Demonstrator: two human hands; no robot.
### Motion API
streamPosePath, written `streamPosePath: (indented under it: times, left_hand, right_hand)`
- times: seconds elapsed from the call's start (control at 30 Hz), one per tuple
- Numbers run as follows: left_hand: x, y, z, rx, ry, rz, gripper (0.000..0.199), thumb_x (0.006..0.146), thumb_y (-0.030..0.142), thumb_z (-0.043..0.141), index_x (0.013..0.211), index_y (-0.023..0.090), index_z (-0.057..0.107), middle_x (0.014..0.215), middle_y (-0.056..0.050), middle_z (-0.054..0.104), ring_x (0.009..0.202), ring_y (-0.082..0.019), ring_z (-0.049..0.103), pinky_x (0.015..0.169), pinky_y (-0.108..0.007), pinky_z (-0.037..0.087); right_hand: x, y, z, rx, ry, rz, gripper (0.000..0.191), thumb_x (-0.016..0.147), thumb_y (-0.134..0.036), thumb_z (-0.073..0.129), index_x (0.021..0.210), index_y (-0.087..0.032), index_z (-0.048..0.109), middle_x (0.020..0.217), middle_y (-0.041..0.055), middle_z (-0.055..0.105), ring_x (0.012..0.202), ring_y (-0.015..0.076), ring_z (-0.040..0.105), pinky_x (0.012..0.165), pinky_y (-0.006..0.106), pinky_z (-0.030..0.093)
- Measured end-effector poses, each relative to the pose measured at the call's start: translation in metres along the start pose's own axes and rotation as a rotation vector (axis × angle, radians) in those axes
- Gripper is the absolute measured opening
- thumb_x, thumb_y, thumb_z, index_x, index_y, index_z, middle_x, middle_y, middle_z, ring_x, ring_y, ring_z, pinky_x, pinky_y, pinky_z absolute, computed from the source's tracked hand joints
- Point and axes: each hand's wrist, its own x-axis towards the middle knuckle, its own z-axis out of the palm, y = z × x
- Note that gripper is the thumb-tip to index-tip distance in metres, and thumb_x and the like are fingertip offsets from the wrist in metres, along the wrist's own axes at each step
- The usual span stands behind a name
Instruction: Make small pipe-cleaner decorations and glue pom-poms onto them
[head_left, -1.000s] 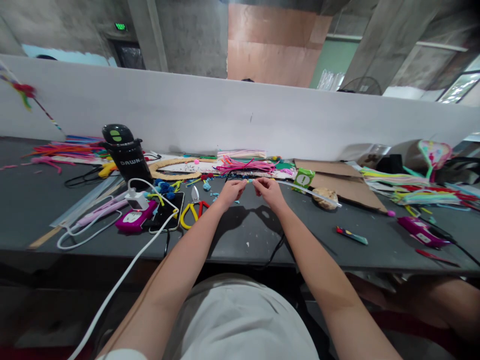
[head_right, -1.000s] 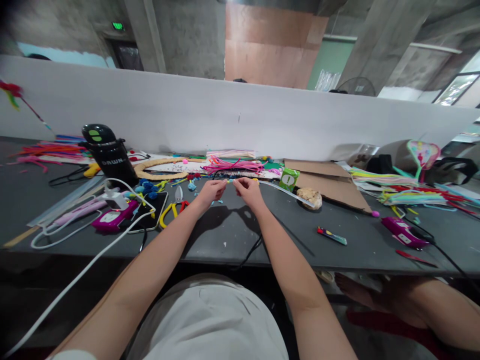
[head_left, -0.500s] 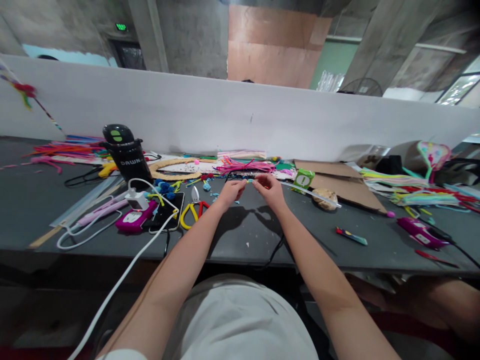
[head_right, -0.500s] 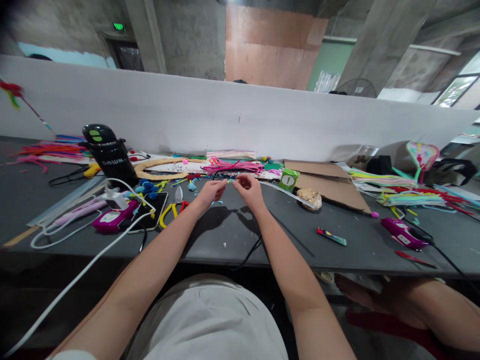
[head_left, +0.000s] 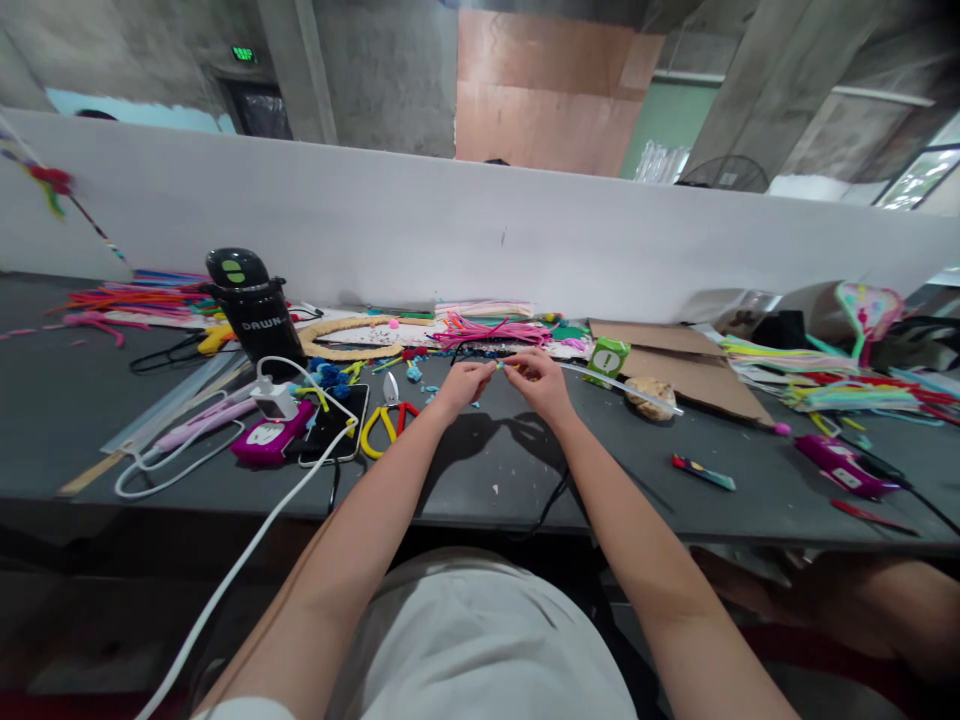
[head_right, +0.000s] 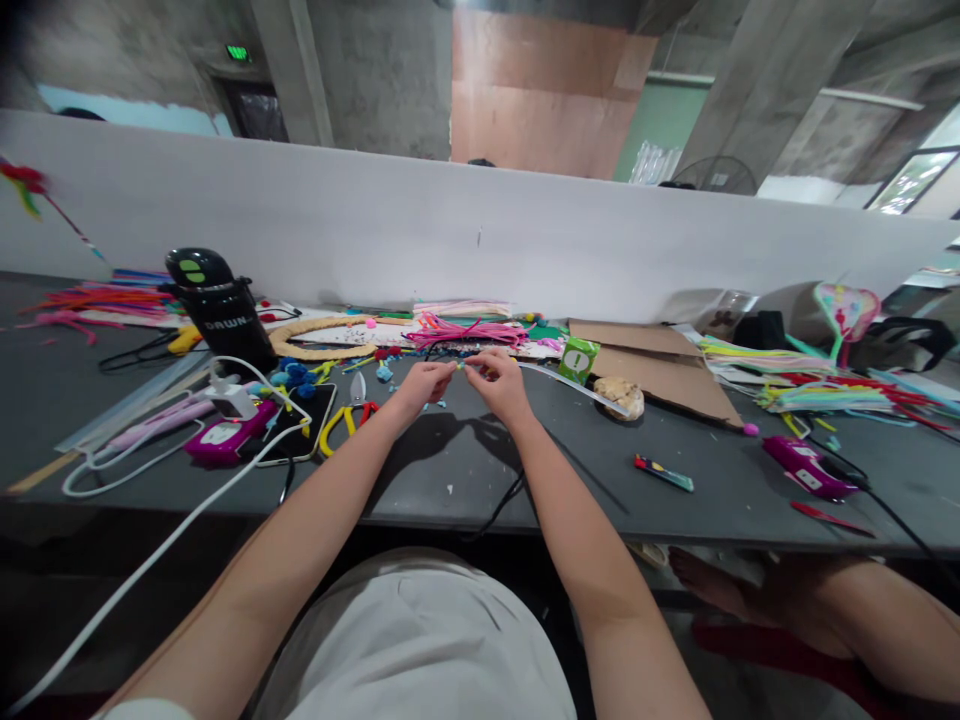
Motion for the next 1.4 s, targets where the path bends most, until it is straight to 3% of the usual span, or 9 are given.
streamPosePath:
  times: [0.3, 0.5, 0.57, 0.63, 0.7, 0.8, 0.97, 1.1, 1.4]
  left_hand:
    - [0.000, -0.002, 0.000, -0.008, -0.019, -0.009, 0.046, 0.075, 0.049, 0.060, 0.052, 0.020, 0.033, 0.045, 0.008, 0.022, 0.039, -0.004, 0.018, 0.042, -0.023, 0.012]
    - [0.001, 0.009, -0.011, -0.050, 0.055, 0.040, 0.043, 0.077, 0.050, 0.057, 0.057, 0.020, 0.034, 0.047, 0.007, 0.024, 0.039, -0.005, 0.020, 0.043, -0.024, 0.014]
    - [-0.001, 0.019, -0.024, 0.009, 0.159, 0.080, 0.042, 0.080, 0.051, 0.053, 0.057, 0.020, 0.035, 0.048, 0.006, 0.027, 0.040, -0.006, 0.024, 0.043, -0.024, 0.017]
    - [-0.006, 0.029, -0.043, 0.176, 0.249, 0.121, 0.042, 0.082, 0.052, 0.048, 0.057, 0.020, 0.039, 0.048, 0.005, 0.033, 0.042, -0.008, 0.029, 0.045, -0.025, 0.022]
    - [-0.013, 0.035, -0.069, 0.436, 0.290, 0.159, 0.045, 0.085, 0.052, 0.043, 0.056, 0.018, 0.045, 0.049, 0.001, 0.042, 0.048, -0.011, 0.039, 0.050, -0.026, 0.029]
    - [-0.029, 0.030, -0.111, 0.701, 0.394, 0.148, 0.047, 0.086, 0.051, 0.039, 0.063, 0.015, 0.058, 0.063, -0.003, 0.058, 0.063, -0.016, 0.050, 0.060, -0.027, 0.035]
    - [-0.055, 0.006, -0.164, 0.835, 0.537, 0.083, 0.050, 0.088, 0.050, 0.033, 0.084, 0.013, 0.067, 0.078, -0.005, 0.064, 0.077, -0.019, 0.054, 0.069, -0.026, 0.039]
    - [-0.062, -0.007, -0.180, 0.788, 0.578, 0.068, 0.051, 0.088, 0.049, 0.033, 0.090, 0.011, 0.068, 0.082, -0.006, 0.065, 0.075, -0.018, 0.053, 0.071, -0.027, 0.039]
    - [-0.054, -0.020, -0.184, 0.704, 0.620, 0.013, 0.055, 0.086, 0.052, 0.032, 0.089, 0.011, 0.068, 0.075, -0.006, 0.061, 0.072, -0.020, 0.053, 0.068, -0.029, 0.040]
  right_hand:
    - [0.001, 0.001, 0.001, 0.010, -0.004, 0.021, 0.020, 0.079, -0.036, 0.063, 0.085, -0.020, 0.072, 0.090, 0.0051, 0.063, 0.073, 0.0131, 0.058, 0.062, 0.024, 0.047]
    - [0.004, -0.001, -0.006, 0.178, 0.097, 0.226, 0.032, 0.083, -0.045, 0.055, 0.086, -0.017, 0.069, 0.082, 0.0049, 0.067, 0.070, 0.0137, 0.060, 0.063, 0.025, 0.048]
    - [0.004, -0.006, -0.007, 0.213, 0.037, 0.303, 0.035, 0.084, -0.047, 0.052, 0.079, -0.016, 0.067, 0.074, 0.0041, 0.066, 0.064, 0.0125, 0.058, 0.061, 0.024, 0.047]
    - [0.004, -0.015, -0.002, 0.282, -0.146, 0.367, 0.033, 0.082, -0.046, 0.053, 0.076, -0.016, 0.063, 0.073, 0.0044, 0.066, 0.064, 0.0120, 0.059, 0.060, 0.023, 0.047]
    - [0.005, -0.029, 0.014, 0.424, -0.384, 0.451, 0.024, 0.080, -0.041, 0.057, 0.079, -0.016, 0.058, 0.085, 0.0063, 0.069, 0.070, 0.0122, 0.063, 0.063, 0.023, 0.049]
    - [0.007, -0.057, 0.055, 0.646, -0.594, 0.595, 0.016, 0.078, -0.030, 0.059, 0.081, -0.018, 0.048, 0.096, 0.0077, 0.069, 0.074, 0.0140, 0.066, 0.059, 0.023, 0.051]
    - [0.014, -0.087, 0.135, 0.684, -0.779, 0.789, 0.021, 0.077, -0.018, 0.057, 0.083, -0.021, 0.037, 0.071, -0.0019, 0.059, 0.052, 0.0144, 0.062, 0.042, 0.022, 0.046]
    - [0.018, -0.089, 0.165, 0.731, -0.763, 0.828, 0.019, 0.077, -0.016, 0.055, 0.081, -0.021, 0.037, 0.064, -0.0053, 0.048, 0.048, 0.0138, 0.061, 0.040, 0.020, 0.044]
    - [0.012, -0.081, 0.184, 0.819, -0.758, 0.931, 0.012, 0.074, -0.012, 0.049, 0.083, -0.019, 0.044, 0.060, -0.0030, 0.050, 0.051, 0.0142, 0.062, 0.041, 0.019, 0.043]
